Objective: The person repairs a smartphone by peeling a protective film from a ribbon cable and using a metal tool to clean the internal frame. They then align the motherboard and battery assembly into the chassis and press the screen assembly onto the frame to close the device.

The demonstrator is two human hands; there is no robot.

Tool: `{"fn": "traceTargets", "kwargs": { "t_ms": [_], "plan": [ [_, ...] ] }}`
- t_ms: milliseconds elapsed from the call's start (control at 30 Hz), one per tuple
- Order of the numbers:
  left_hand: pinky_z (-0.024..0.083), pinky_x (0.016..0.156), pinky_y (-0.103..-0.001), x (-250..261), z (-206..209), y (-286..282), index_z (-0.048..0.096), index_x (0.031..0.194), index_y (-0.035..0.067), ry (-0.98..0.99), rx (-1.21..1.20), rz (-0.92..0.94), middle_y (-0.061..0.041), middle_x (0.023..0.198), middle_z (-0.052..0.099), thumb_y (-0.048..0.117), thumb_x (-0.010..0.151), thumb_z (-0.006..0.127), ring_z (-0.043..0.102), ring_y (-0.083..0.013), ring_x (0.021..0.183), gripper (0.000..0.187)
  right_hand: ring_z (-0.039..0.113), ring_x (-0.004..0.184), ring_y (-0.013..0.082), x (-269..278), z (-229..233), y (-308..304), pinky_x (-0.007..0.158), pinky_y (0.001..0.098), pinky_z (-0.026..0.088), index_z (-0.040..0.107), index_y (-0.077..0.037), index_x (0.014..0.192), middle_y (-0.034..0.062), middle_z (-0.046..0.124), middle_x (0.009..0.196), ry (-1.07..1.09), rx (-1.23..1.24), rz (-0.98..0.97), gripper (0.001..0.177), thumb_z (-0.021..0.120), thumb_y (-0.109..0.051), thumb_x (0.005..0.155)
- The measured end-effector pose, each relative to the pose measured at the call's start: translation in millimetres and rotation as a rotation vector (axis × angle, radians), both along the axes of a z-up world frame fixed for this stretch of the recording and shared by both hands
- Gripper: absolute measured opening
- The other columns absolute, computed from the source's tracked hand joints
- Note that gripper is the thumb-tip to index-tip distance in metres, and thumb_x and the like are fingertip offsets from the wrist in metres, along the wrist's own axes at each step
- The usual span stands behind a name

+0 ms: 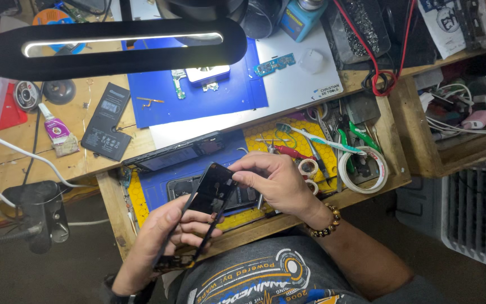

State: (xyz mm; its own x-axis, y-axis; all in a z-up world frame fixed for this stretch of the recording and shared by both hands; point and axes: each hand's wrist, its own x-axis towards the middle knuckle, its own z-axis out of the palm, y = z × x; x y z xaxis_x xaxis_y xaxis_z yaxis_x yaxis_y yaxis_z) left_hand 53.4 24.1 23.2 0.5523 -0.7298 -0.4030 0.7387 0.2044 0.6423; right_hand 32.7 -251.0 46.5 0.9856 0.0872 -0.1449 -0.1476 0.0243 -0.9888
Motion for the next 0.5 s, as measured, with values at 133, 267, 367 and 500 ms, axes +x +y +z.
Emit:
{"fn": "traceTargets", "kwargs": {
  "t_ms": [133,267,367,500],
  "plan": [
    [0.061,0.079,-0.033,11,-3,8,0.047,0.143,-0.011,-0.006,-0.015,-0.018,-0.027,0.12,0.068,0.051,0.097,0.056,0.074,-0.0302,0.104,0.078,0.07,0.09,0.0095,-3,-6,1,0.079,0.023,0.059,0.073,0.005,0.111,0.0061,0.072,0.102,0.027,0.057,-0.025,0.017,0.068,0.0,0.095],
    [0.061,0.077,-0.03,18,-7,19,0.051,0.143,-0.008,-0.024,0.035,-0.06,-0.023,0.12,0.073,0.052,0.1,0.052,0.072,-0.0226,0.098,0.075,0.071,0.088,0.0117,-8,-11,0,0.079,0.0235,0.059,0.074,0.006,0.108,0.0076,0.075,0.1,0.015,-0.065,-0.059,0.015,0.068,0.003,0.094],
    [0.061,0.075,-0.029,20,-5,28,0.053,0.14,-0.006,0.0,0.118,-0.072,-0.02,0.116,0.074,0.051,0.099,0.05,0.072,-0.0189,0.094,0.07,0.071,0.088,0.0125,-11,-14,2,0.079,0.0249,0.06,0.074,0.007,0.106,0.0082,0.075,0.101,0.03,-0.085,-0.124,0.015,0.068,0.004,0.093],
    [0.061,0.073,-0.026,27,13,31,0.065,0.128,-0.003,-0.195,0.372,-0.047,-0.017,0.111,0.077,0.051,0.099,0.046,0.077,-0.015,0.093,0.063,0.071,0.089,0.0137,-16,-14,-2,0.081,0.0262,0.06,0.074,0.007,0.107,0.0102,0.075,0.102,0.018,-0.104,-0.172,0.015,0.068,0.005,0.094]
  ]
}}
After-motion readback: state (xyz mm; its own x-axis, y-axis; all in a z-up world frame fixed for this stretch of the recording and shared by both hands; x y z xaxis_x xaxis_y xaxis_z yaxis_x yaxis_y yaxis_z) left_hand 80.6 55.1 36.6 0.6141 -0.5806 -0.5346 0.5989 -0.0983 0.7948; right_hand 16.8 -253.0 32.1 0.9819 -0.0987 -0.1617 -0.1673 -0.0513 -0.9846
